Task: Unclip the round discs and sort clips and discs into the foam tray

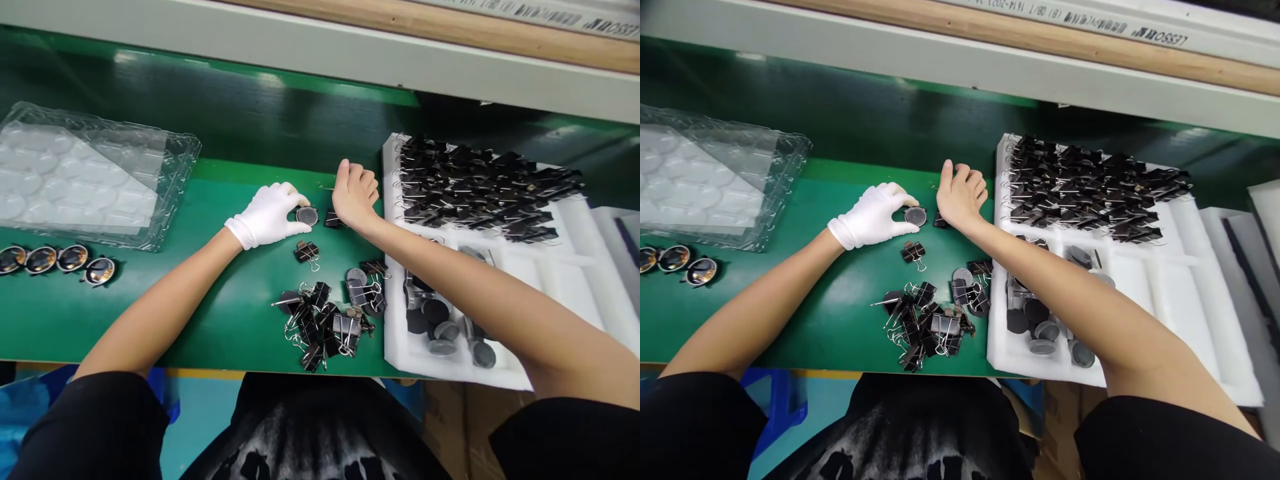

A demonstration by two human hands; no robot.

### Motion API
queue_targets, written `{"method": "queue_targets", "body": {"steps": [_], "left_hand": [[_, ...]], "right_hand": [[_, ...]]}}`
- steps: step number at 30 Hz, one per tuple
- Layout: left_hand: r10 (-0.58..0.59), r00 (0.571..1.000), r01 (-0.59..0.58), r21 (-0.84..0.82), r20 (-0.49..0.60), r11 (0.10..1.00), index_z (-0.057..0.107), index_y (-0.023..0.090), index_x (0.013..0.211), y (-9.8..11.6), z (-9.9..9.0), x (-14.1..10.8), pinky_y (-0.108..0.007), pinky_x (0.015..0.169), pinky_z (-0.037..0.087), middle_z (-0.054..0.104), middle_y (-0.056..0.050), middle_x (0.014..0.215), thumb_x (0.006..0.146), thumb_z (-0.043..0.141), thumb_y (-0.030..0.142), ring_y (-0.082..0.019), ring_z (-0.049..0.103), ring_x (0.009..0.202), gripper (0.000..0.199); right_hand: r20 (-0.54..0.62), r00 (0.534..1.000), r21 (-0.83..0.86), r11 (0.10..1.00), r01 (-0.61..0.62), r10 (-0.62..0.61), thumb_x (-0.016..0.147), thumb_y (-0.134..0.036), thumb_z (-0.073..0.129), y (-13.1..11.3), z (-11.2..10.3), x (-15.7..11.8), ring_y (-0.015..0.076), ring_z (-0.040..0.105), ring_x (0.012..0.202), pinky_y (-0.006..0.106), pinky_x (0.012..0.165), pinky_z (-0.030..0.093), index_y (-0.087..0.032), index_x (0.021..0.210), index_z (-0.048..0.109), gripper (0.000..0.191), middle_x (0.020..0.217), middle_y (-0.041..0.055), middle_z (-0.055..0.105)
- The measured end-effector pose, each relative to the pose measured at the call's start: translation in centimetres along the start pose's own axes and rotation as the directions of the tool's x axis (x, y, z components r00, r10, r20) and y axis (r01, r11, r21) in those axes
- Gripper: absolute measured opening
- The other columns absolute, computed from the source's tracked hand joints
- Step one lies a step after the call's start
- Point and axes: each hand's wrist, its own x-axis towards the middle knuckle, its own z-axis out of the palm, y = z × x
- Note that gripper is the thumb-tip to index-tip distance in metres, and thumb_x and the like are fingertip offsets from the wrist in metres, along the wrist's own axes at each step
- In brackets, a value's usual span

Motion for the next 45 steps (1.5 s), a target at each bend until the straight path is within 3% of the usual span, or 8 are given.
{"method": "queue_targets", "body": {"steps": [11,21,25,29,33,40,45], "left_hand": [[0.039,0.997,-0.044,0.063,0.066,0.997,0.070,0.027,0.140,0.8,0.2,2.1,-0.044,0.103,0.046,0.068,-0.012,0.134,0.096,0.066,0.058,-0.034,0.063,0.122,0.054],[0.036,0.995,-0.039,0.033,0.090,0.999,0.068,0.024,0.140,0.8,0.4,2.8,-0.047,0.107,0.045,0.068,-0.014,0.136,0.093,0.067,0.064,-0.038,0.062,0.127,0.062],[0.021,0.990,-0.027,0.045,0.140,0.999,0.067,0.024,0.142,1.5,-0.2,3.2,-0.049,0.107,0.046,0.065,-0.015,0.136,0.086,0.073,0.068,-0.041,0.062,0.126,0.071],[0.021,0.984,-0.027,0.031,0.180,0.999,0.068,0.022,0.140,1.7,-0.2,3.6,-0.049,0.108,0.046,0.065,-0.016,0.135,0.090,0.070,0.066,-0.041,0.062,0.126,0.068],[0.037,0.985,-0.042,0.028,0.167,0.999,0.067,0.022,0.141,1.6,0.3,3.7,-0.051,0.112,0.042,0.064,-0.017,0.137,0.090,0.070,0.068,-0.044,0.058,0.132,0.069],[0.059,0.986,-0.057,-0.020,0.155,0.998,0.066,0.024,0.142,1.9,0.8,4.3,-0.054,0.113,0.040,0.064,-0.015,0.137,0.090,0.070,0.068,-0.044,0.056,0.135,0.068],[0.067,0.989,-0.064,-0.034,0.128,0.997,0.068,0.023,0.140,1.8,0.7,4.1,-0.052,0.111,0.042,0.066,-0.016,0.136,0.089,0.071,0.065,-0.042,0.059,0.131,0.067]], "right_hand": [[-0.095,0.995,0.017,0.999,0.033,-0.031,0.111,-0.058,0.007,2.5,0.8,0.3,0.0374,0.047,0.143,0.071,0.120,0.028,-0.027,0.138,0.055,0.063,0.135,0.0143,0.052],[-0.015,1.000,-0.102,0.995,-0.005,0.003,0.112,-0.052,0.007,2.7,0.7,0.1,0.0452,0.039,0.148,0.076,0.115,0.031,-0.021,0.149,0.051,0.065,0.148,0.0213,0.045],[-0.092,0.996,-0.033,0.999,0.016,-0.019,0.112,-0.054,0.005,3.2,1.0,0.4,0.0465,0.045,0.144,0.078,0.114,0.030,-0.018,0.144,0.055,0.070,0.141,0.0234,0.050],[-0.098,0.992,-0.120,0.990,0.068,-0.080,0.112,-0.056,0.002,3.8,1.3,0.7,0.0456,0.049,0.140,0.077,0.113,0.034,-0.017,0.142,0.056,0.072,0.133,0.0228,0.053],[-0.102,0.985,-0.199,0.973,0.117,-0.140,0.111,-0.060,0.003,4.3,1.7,1.0,0.0451,0.052,0.137,0.075,0.111,0.039,-0.018,0.142,0.054,0.073,0.130,0.0219,0.054],[-0.107,0.992,-0.114,0.992,0.054,-0.066,0.112,-0.056,0.000,4.2,1.6,1.0,0.0459,0.051,0.139,0.078,0.112,0.034,-0.016,0.140,0.055,0.074,0.131,0.0221,0.053],[-0.055,0.995,-0.127,0.989,0.080,-0.088,0.112,-0.057,0.006,4.1,1.6,1.2,0.0472,0.048,0.141,0.078,0.111,0.035,-0.020,0.144,0.054,0.068,0.137,0.0213,0.050]]}}
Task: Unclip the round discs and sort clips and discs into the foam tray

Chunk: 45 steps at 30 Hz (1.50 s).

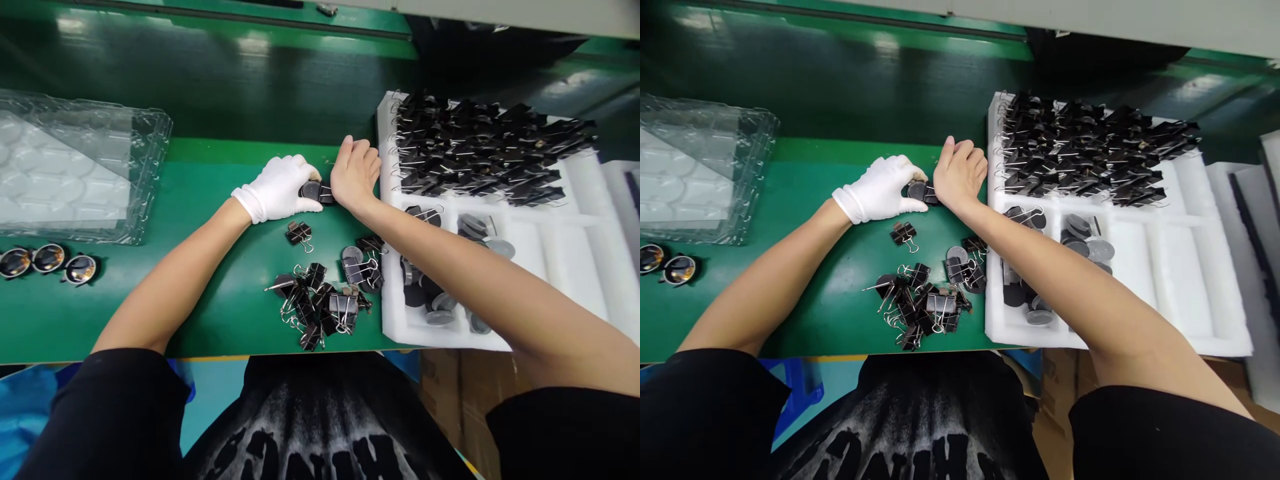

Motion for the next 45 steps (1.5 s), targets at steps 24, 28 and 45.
{"method": "queue_targets", "body": {"steps": [24,28,45], "left_hand": [[-0.029,0.996,0.003,0.294,0.082,0.956,0.062,0.035,0.148,1.2,-3.9,-3.0,-0.051,0.102,0.045,0.061,-0.015,0.144,0.094,0.066,0.053,-0.040,0.061,0.125,0.057],[-0.102,0.994,0.084,0.311,0.042,0.947,0.065,0.030,0.145,-0.2,-4.6,-3.9,-0.053,0.101,0.043,0.064,-0.018,0.135,0.077,0.080,0.071,-0.045,0.059,0.124,0.081],[-0.037,0.994,0.054,0.165,-0.105,0.985,0.069,0.024,0.143,-3.6,-1.7,-2.7,-0.045,0.101,0.045,0.067,-0.014,0.137,0.093,0.064,0.060,-0.036,0.062,0.121,0.062]], "right_hand": [[0.689,0.537,0.060,0.776,0.628,-0.487,0.097,-0.031,0.070,-5.4,-11.5,-9.7,0.0247,0.067,0.080,0.035,0.063,0.041,-0.021,0.104,0.076,0.014,0.100,0.0111,0.074],[0.621,0.592,0.135,0.814,0.565,-0.514,0.096,-0.020,0.065,-5.1,-10.9,-9.5,0.0221,0.068,0.081,0.035,0.068,0.045,-0.020,0.105,0.076,0.015,0.099,0.0087,0.074],[0.396,0.713,0.279,0.815,0.508,-0.580,0.093,-0.045,0.071,-1.7,-10.6,-0.4,0.0329,0.068,0.120,0.053,0.111,0.050,-0.025,0.116,0.081,0.032,0.125,0.0102,0.076]]}}
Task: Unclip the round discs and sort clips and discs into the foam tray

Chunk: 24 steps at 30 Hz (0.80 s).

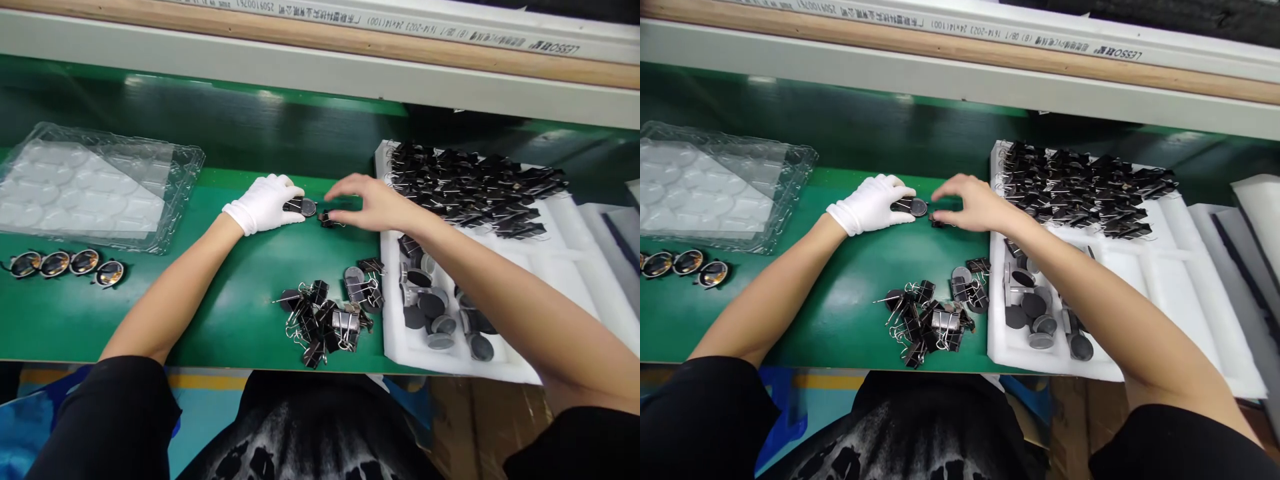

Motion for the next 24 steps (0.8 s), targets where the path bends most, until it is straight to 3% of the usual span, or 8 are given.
{"method": "queue_targets", "body": {"steps": [1,3,5,7,13,17,24], "left_hand": [[-0.005,1.000,0.005,-0.022,-0.010,1.000,0.069,0.024,0.143,-0.1,0.2,0.0,-0.045,0.102,0.045,0.067,-0.013,0.137,0.093,0.065,0.060,-0.036,0.062,0.122,0.061],[-0.014,1.000,0.013,-0.062,-0.028,0.998,0.071,0.024,0.140,-0.2,0.6,0.0,-0.044,0.103,0.045,0.068,-0.012,0.136,0.093,0.067,0.058,-0.035,0.061,0.123,0.058],[-0.011,0.999,0.008,-0.089,-0.035,0.996,0.072,0.024,0.138,-0.3,0.7,-0.1,-0.043,0.102,0.045,0.069,-0.011,0.134,0.093,0.069,0.055,-0.033,0.062,0.122,0.055],[0.001,0.999,-0.004,-0.103,-0.034,0.995,0.073,0.025,0.137,-0.3,0.8,-0.2,-0.042,0.102,0.046,0.070,-0.010,0.133,0.091,0.071,0.055,-0.033,0.063,0.121,0.054],[0.030,0.998,-0.038,-0.174,-0.047,0.984,0.074,0.026,0.135,0.0,1.0,-0.2,-0.043,0.103,0.045,0.071,-0.009,0.131,0.091,0.070,0.055,-0.032,0.064,0.122,0.052],[0.051,0.998,-0.059,-0.218,-0.044,0.974,0.074,0.024,0.134,0.4,1.0,0.0,-0.044,0.104,0.046,0.072,-0.010,0.129,0.091,0.070,0.055,-0.033,0.064,0.123,0.054],[0.071,0.997,-0.072,-0.214,-0.012,0.974,0.072,0.022,0.136,1.5,1.4,0.5,-0.050,0.110,0.043,0.069,-0.013,0.134,0.092,0.071,0.052,-0.035,0.062,0.127,0.054]], "right_hand": [[-0.117,0.990,0.050,0.996,-0.070,0.076,0.098,-0.052,0.064,-0.1,0.7,0.8,0.0336,0.065,0.124,0.056,0.112,0.049,-0.025,0.122,0.077,0.038,0.128,0.0110,0.074],[-0.300,0.898,0.155,0.945,-0.288,0.322,0.107,-0.059,0.042,-0.4,2.6,2.6,0.0358,0.060,0.130,0.062,0.114,0.044,-0.025,0.129,0.070,0.049,0.132,0.0139,0.070],[-0.338,0.763,0.206,0.834,-0.512,0.551,0.110,-0.061,0.029,-0.6,4.6,4.3,0.0390,0.053,0.137,0.068,0.117,0.036,-0.024,0.132,0.066,0.056,0.137,0.0170,0.064],[-0.324,0.690,0.187,0.759,-0.624,0.647,0.110,-0.061,0.026,-0.5,6.0,5.4,0.0407,0.045,0.145,0.071,0.121,0.027,-0.023,0.135,0.062,0.058,0.144,0.0191,0.058],[-0.417,0.732,0.133,0.833,-0.537,0.539,0.112,-0.057,0.021,1.3,7.3,4.7,0.0375,0.038,0.150,0.074,0.122,0.021,-0.025,0.135,0.058,0.054,0.145,0.0165,0.052],[-0.436,0.715,0.110,0.820,-0.561,0.547,0.113,-0.054,0.019,2.6,7.9,4.1,0.0383,0.039,0.150,0.074,0.122,0.022,-0.022,0.132,0.059,0.055,0.142,0.0170,0.052],[-0.470,0.764,0.143,0.892,-0.429,0.443,0.114,-0.058,0.012,5.4,9.1,4.4,0.0449,0.033,0.154,0.083,0.113,0.031,-0.022,0.133,0.056,0.060,0.146,0.0182,0.046]]}}
